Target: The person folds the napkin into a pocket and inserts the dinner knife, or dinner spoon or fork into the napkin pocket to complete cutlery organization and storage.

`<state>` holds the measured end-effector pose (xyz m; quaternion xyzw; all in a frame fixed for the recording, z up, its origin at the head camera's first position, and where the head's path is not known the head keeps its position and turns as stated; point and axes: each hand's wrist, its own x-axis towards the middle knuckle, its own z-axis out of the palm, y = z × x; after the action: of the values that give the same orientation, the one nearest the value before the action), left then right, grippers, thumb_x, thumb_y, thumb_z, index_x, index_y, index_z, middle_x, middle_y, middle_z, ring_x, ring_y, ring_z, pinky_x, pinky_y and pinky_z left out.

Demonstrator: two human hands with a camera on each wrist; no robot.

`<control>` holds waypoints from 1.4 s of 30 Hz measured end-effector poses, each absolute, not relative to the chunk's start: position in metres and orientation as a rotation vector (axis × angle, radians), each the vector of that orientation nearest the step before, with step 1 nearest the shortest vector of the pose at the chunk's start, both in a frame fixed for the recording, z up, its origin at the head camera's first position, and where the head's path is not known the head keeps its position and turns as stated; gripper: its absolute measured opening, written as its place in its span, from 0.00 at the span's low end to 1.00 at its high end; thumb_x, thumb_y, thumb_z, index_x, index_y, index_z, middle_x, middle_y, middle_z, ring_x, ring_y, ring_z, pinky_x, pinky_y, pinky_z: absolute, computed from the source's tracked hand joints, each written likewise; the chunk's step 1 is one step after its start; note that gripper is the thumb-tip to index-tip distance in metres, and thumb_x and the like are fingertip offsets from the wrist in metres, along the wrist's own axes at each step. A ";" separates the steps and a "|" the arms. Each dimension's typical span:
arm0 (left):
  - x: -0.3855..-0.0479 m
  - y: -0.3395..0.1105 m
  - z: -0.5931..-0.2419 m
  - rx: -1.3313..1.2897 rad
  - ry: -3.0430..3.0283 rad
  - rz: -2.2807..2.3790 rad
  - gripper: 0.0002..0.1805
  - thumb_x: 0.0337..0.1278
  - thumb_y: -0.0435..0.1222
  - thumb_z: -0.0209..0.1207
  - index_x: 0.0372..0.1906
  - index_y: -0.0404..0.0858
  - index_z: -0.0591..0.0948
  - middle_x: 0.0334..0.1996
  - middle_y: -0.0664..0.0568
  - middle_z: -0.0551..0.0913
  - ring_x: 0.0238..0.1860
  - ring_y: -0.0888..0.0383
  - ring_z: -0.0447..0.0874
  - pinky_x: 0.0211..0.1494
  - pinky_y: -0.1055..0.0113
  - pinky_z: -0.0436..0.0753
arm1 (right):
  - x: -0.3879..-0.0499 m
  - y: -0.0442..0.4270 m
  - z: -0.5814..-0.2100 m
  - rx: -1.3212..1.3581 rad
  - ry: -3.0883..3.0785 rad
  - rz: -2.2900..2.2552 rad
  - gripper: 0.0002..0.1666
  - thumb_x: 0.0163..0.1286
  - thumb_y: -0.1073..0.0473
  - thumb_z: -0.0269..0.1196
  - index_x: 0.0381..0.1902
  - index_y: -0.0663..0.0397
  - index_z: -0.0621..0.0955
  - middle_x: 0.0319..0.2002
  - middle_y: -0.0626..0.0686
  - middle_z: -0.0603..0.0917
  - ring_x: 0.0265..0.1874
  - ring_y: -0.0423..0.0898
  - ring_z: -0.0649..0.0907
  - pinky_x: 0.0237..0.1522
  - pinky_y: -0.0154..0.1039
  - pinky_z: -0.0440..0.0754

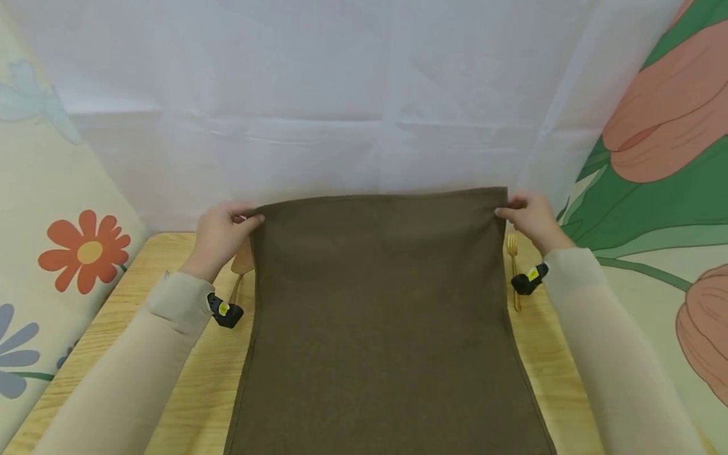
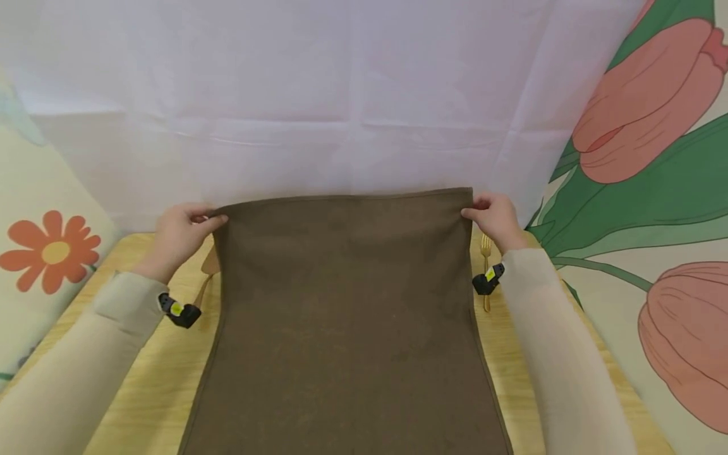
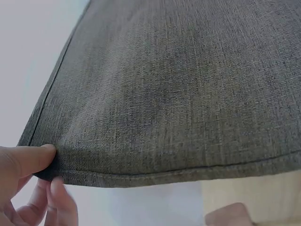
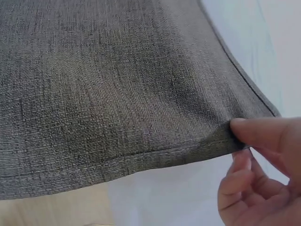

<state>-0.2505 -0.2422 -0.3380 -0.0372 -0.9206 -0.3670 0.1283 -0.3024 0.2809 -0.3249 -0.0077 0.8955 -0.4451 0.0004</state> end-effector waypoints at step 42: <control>-0.186 -0.259 -0.336 -0.522 -2.836 -1.390 0.12 0.72 0.41 0.61 0.53 0.43 0.85 0.52 0.55 0.82 0.53 0.64 0.77 0.56 0.60 0.76 | -0.263 0.325 -0.330 -0.082 1.966 -2.000 0.20 0.83 0.56 0.50 0.39 0.49 0.89 0.44 0.46 0.84 0.42 0.43 0.87 0.46 0.39 0.87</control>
<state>-0.1857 -0.2594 -0.3360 -0.1631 -0.8855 -0.4340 -0.0299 -0.2626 0.3251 -0.3298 -0.0288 0.6908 -0.7028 0.1673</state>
